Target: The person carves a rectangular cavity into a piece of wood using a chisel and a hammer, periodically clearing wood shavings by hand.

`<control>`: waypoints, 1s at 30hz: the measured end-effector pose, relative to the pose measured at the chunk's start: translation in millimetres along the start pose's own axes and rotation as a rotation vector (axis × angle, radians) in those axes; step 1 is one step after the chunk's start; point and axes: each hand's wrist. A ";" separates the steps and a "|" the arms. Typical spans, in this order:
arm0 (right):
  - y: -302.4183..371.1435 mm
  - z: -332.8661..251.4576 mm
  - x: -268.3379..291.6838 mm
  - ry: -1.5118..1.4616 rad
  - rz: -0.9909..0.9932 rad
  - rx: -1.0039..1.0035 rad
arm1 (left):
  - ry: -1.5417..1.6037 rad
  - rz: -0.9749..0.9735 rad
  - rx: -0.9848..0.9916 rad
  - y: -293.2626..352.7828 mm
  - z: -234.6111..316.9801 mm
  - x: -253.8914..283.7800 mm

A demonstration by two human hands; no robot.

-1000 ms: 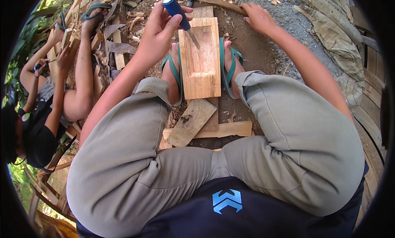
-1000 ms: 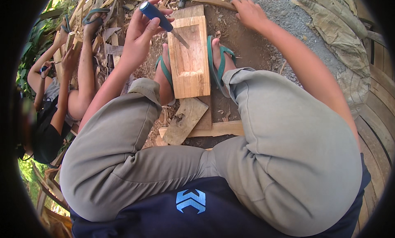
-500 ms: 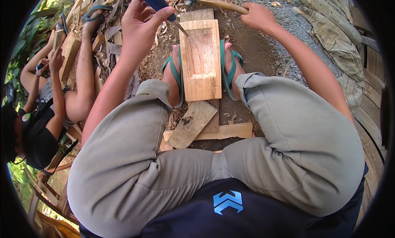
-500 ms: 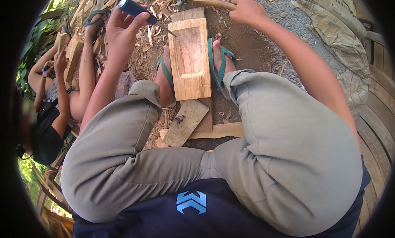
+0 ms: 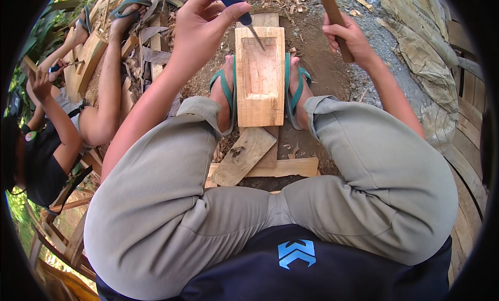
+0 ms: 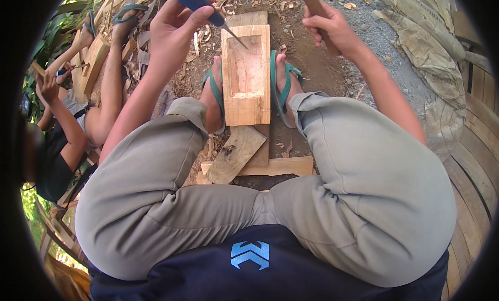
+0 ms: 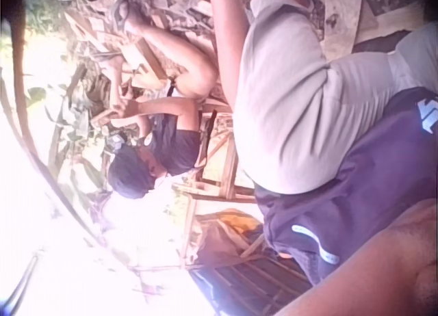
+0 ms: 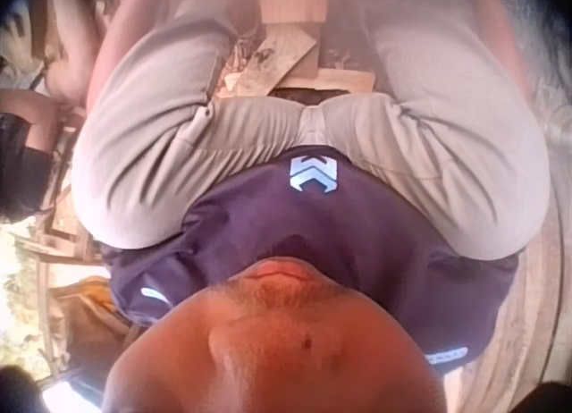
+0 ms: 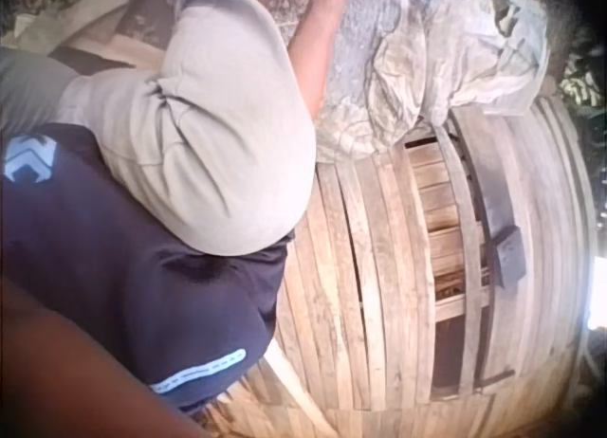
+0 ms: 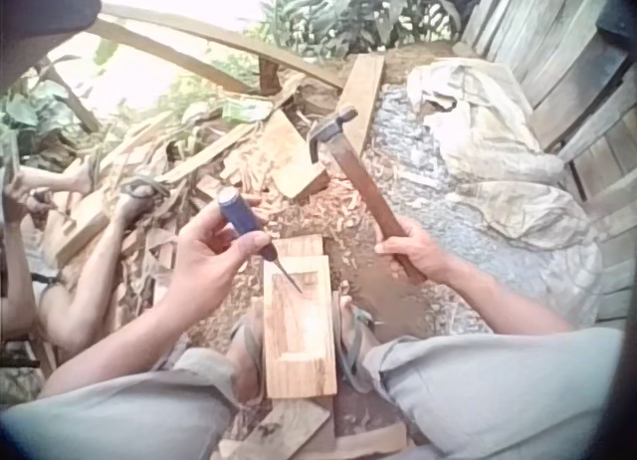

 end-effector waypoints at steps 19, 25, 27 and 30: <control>27.7 -58.7 -8.6 -0.119 0.239 -0.209 | 0.067 -0.079 -0.066 6.6 -19.4 -6.7; 35.4 -80.5 -17.4 0.022 0.295 -0.130 | 0.024 -0.163 -0.103 8.5 -29.8 -9.1; 36.3 -84.9 -15.5 0.039 0.279 -0.122 | 0.034 -0.173 -0.106 9.5 -29.8 -10.8; 38.3 -95.5 -18.3 0.042 0.271 -0.112 | -0.011 -0.182 -0.135 9.7 -30.9 -11.9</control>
Point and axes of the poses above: each hand's wrist, its own y-axis away from the middle knuckle, its own x-axis out of the back of the hand, z = x × y, and after that the axes turned 3 degrees about -z, right-handed
